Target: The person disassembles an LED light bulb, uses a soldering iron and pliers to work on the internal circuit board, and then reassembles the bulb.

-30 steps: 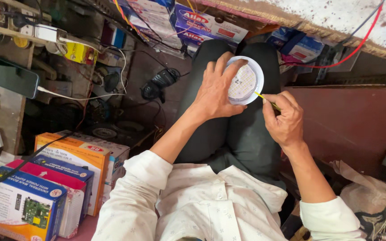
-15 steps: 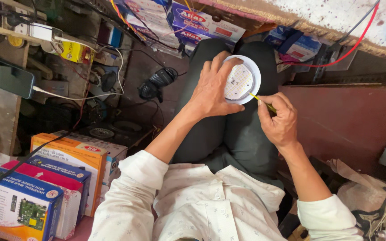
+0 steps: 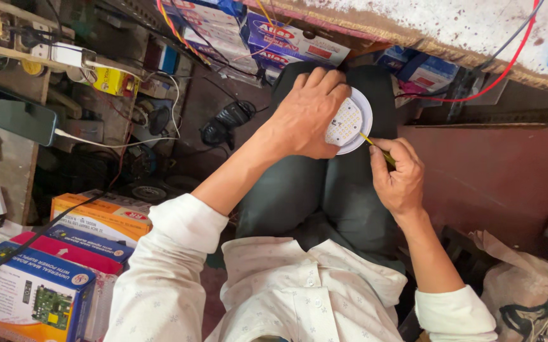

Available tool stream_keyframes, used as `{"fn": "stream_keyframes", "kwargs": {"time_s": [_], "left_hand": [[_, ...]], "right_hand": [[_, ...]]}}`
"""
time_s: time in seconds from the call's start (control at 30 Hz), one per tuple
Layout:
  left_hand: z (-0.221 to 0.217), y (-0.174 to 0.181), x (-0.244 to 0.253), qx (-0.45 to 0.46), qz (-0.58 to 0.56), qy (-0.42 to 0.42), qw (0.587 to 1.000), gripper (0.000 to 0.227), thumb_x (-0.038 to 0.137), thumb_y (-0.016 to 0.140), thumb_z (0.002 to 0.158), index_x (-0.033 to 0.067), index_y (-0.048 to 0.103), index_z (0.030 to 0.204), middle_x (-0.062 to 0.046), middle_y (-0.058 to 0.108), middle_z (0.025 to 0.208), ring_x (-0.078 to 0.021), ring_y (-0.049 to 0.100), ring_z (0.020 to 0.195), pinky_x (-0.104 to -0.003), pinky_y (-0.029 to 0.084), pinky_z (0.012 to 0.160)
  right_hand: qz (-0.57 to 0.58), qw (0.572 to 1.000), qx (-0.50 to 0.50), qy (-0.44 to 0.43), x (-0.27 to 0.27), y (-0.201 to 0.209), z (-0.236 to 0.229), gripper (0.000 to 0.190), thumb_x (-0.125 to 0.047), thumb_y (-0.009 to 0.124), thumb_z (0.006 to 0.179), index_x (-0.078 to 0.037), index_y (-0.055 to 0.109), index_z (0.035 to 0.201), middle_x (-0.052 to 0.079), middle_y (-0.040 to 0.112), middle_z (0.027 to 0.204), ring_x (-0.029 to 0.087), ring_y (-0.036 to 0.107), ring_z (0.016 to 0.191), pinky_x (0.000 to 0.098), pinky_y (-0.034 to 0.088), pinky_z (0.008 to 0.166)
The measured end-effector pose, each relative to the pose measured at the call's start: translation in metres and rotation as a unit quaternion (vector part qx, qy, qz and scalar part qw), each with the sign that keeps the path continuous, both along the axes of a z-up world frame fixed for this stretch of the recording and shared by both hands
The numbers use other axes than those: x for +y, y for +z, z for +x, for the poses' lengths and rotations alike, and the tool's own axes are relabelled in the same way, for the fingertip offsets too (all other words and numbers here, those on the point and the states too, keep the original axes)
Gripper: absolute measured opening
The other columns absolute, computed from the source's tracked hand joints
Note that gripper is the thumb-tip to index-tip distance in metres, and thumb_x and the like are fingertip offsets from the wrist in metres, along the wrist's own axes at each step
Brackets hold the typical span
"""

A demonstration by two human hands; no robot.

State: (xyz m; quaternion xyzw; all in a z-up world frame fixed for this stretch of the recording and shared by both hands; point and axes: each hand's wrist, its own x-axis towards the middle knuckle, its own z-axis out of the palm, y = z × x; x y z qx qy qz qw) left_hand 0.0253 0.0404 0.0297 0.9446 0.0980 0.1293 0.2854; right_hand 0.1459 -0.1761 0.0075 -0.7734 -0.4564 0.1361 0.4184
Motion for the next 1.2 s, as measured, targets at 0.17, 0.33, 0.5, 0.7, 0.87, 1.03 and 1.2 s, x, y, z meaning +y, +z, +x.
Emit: {"fn": "stream_keyframes", "kwargs": {"time_s": [0.17, 0.33, 0.5, 0.7, 0.87, 1.03, 1.2], "left_hand": [[0.006, 0.008, -0.003, 0.022, 0.015, 0.004, 1.000, 0.090, 0.030, 0.092, 0.046, -0.0019, 0.056, 0.122, -0.019, 0.056, 0.116, -0.0395, 0.054, 0.110, -0.048, 0.046, 0.091], [0.002, 0.008, -0.008, 0.038, -0.046, 0.020, 0.998, 0.091, 0.025, 0.090, 0.048, -0.0018, 0.053, 0.127, -0.020, 0.055, 0.118, -0.0407, 0.054, 0.109, -0.048, 0.048, 0.091], [0.002, 0.007, -0.014, -0.008, -0.054, 0.040, 0.998, 0.097, 0.022, 0.090, 0.048, -0.0060, 0.047, 0.131, -0.025, 0.049, 0.123, -0.0445, 0.050, 0.112, -0.048, 0.049, 0.096], [-0.006, 0.008, -0.026, -0.058, -0.067, 0.059, 0.994, 0.095, 0.016, 0.089, 0.054, -0.0051, 0.043, 0.135, -0.024, 0.047, 0.128, -0.0446, 0.049, 0.117, -0.047, 0.049, 0.100], [-0.012, 0.007, -0.027, -0.072, -0.092, 0.066, 0.991, 0.091, 0.015, 0.089, 0.058, -0.0009, 0.044, 0.135, -0.023, 0.046, 0.135, -0.0443, 0.048, 0.124, -0.045, 0.049, 0.100], [-0.018, 0.007, -0.028, -0.091, -0.077, 0.062, 0.991, 0.091, 0.014, 0.088, 0.057, 0.0018, 0.045, 0.137, -0.021, 0.046, 0.138, -0.0429, 0.047, 0.127, -0.048, 0.047, 0.106], [-0.018, 0.005, -0.023, -0.086, -0.150, 0.087, 0.981, 0.088, 0.020, 0.090, 0.057, 0.0039, 0.049, 0.134, -0.019, 0.049, 0.132, -0.0423, 0.049, 0.121, -0.048, 0.047, 0.102]], "right_hand": [[0.008, 1.000, -0.006, -0.019, -0.005, -0.003, 0.000, 0.008, -0.006, 0.067, 0.104, -0.001, 0.068, 0.111, 0.013, 0.064, 0.092, 0.027, 0.064, 0.081, 0.0364, 0.050, 0.073], [-0.017, 0.995, 0.075, -0.065, -0.006, -0.003, -0.005, 0.012, -0.010, 0.063, 0.107, -0.001, 0.065, 0.115, 0.010, 0.068, 0.085, 0.017, 0.064, 0.072, 0.0317, 0.051, 0.067], [0.053, 0.990, 0.124, -0.032, -0.006, 0.003, -0.011, 0.015, -0.011, 0.056, 0.113, 0.000, 0.056, 0.123, 0.006, 0.072, 0.097, 0.010, 0.068, 0.083, 0.0273, 0.055, 0.076], [0.027, 0.994, 0.088, -0.051, 0.012, 0.018, -0.014, 0.010, -0.006, 0.061, 0.108, 0.000, 0.063, 0.116, 0.008, 0.067, 0.094, 0.015, 0.062, 0.078, 0.0308, 0.050, 0.071], [0.030, 0.999, -0.038, 0.009, 0.029, 0.038, -0.016, 0.015, 0.001, 0.071, 0.097, -0.003, 0.073, 0.112, 0.011, 0.069, 0.101, 0.023, 0.070, 0.085, 0.0338, 0.054, 0.073], [0.039, 0.991, -0.117, 0.044, 0.038, 0.051, -0.007, 0.018, 0.001, 0.074, 0.097, -0.004, 0.074, 0.114, 0.011, 0.070, 0.107, 0.027, 0.071, 0.094, 0.0354, 0.057, 0.082], [0.030, 0.999, -0.027, -0.020, 0.033, 0.050, -0.003, 0.013, -0.001, 0.073, 0.099, -0.002, 0.075, 0.112, 0.012, 0.071, 0.104, 0.022, 0.070, 0.086, 0.0314, 0.054, 0.075]]}}
